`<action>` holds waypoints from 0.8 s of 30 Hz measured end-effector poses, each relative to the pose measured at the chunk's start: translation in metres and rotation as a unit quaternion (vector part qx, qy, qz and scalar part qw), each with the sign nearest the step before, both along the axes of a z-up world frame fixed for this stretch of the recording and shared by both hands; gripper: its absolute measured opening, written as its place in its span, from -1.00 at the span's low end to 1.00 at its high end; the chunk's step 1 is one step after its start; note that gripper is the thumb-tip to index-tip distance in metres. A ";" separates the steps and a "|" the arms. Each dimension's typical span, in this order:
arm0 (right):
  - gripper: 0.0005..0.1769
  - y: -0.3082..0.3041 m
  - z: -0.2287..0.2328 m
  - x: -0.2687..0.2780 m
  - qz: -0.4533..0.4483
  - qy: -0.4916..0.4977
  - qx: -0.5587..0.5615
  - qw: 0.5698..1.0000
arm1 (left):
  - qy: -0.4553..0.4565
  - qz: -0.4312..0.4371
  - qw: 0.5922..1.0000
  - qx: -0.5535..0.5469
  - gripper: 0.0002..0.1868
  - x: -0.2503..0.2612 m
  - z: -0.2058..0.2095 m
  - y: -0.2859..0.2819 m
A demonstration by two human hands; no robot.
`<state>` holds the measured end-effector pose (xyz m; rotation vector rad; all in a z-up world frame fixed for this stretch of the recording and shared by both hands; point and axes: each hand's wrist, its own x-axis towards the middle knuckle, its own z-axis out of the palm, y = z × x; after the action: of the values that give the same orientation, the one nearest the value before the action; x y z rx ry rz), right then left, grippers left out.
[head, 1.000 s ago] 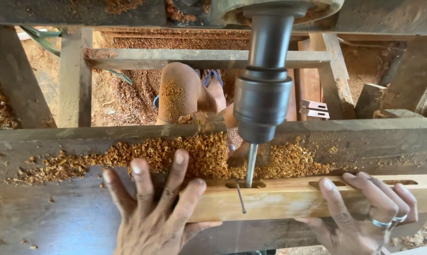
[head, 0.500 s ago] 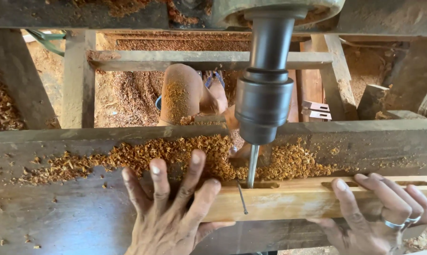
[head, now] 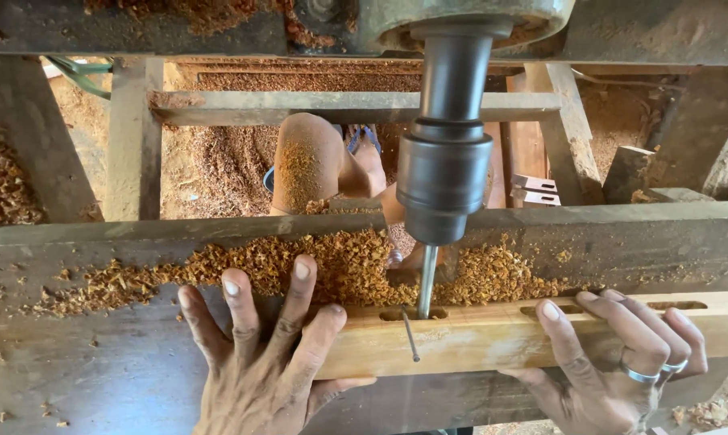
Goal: The person places a slotted wooden slat on the drill press table, aligns it under the bit using a nail as a guide, and drills a hole through it. They then set the drilled slat onto a stack of finished slats, pick up the next slat, and continue drilling.
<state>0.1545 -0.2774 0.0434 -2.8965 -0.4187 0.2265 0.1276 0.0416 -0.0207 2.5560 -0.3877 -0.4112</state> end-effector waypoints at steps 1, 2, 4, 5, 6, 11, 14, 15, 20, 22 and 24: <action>-0.29 0.000 0.000 0.000 -0.001 0.000 -0.001 1.000 | 0.000 -0.001 1.000 -0.001 -0.18 0.001 0.000 0.000; -0.29 0.000 0.001 0.000 -0.003 0.007 0.001 1.000 | 0.004 0.001 1.000 0.003 -0.18 0.000 0.001 0.001; -0.30 0.001 0.001 0.000 -0.005 0.015 0.002 1.000 | 0.009 0.003 1.000 0.006 -0.18 0.000 0.001 0.001; -0.30 0.002 0.001 -0.001 -0.006 0.016 0.002 1.000 | 0.010 0.003 1.000 0.008 -0.17 0.000 0.001 0.001; -0.31 0.003 0.001 0.000 -0.006 0.016 0.002 1.000 | 0.010 0.004 1.000 0.010 -0.16 0.000 0.002 0.002; -0.33 0.009 0.001 0.000 -0.006 0.004 -0.005 1.000 | 0.009 0.004 1.000 0.010 -0.15 -0.001 0.002 0.007; -0.34 0.010 0.000 -0.002 -0.014 0.004 -0.011 1.000 | 0.006 0.004 1.000 0.006 -0.14 0.000 0.002 0.008; -0.35 0.011 -0.001 -0.004 -0.020 0.007 -0.015 1.000 | 0.004 0.006 1.000 0.004 -0.13 0.000 0.001 0.009; -0.33 -0.017 -0.005 -0.010 0.000 0.008 -0.015 1.000 | -0.003 -0.001 1.000 -0.024 -0.17 0.002 -0.002 -0.006; -0.32 -0.022 -0.003 -0.008 0.004 0.006 -0.013 1.000 | -0.007 -0.011 0.999 -0.035 -0.18 0.003 -0.004 -0.012; -0.32 -0.022 0.002 -0.003 -0.002 0.028 -0.012 1.000 | -0.036 -0.029 0.998 -0.032 -0.20 0.006 -0.006 -0.015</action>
<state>0.1515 -0.2995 0.0458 -2.9074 -0.4034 0.3128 0.1333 0.0262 -0.0269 2.5073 -0.4956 -0.3231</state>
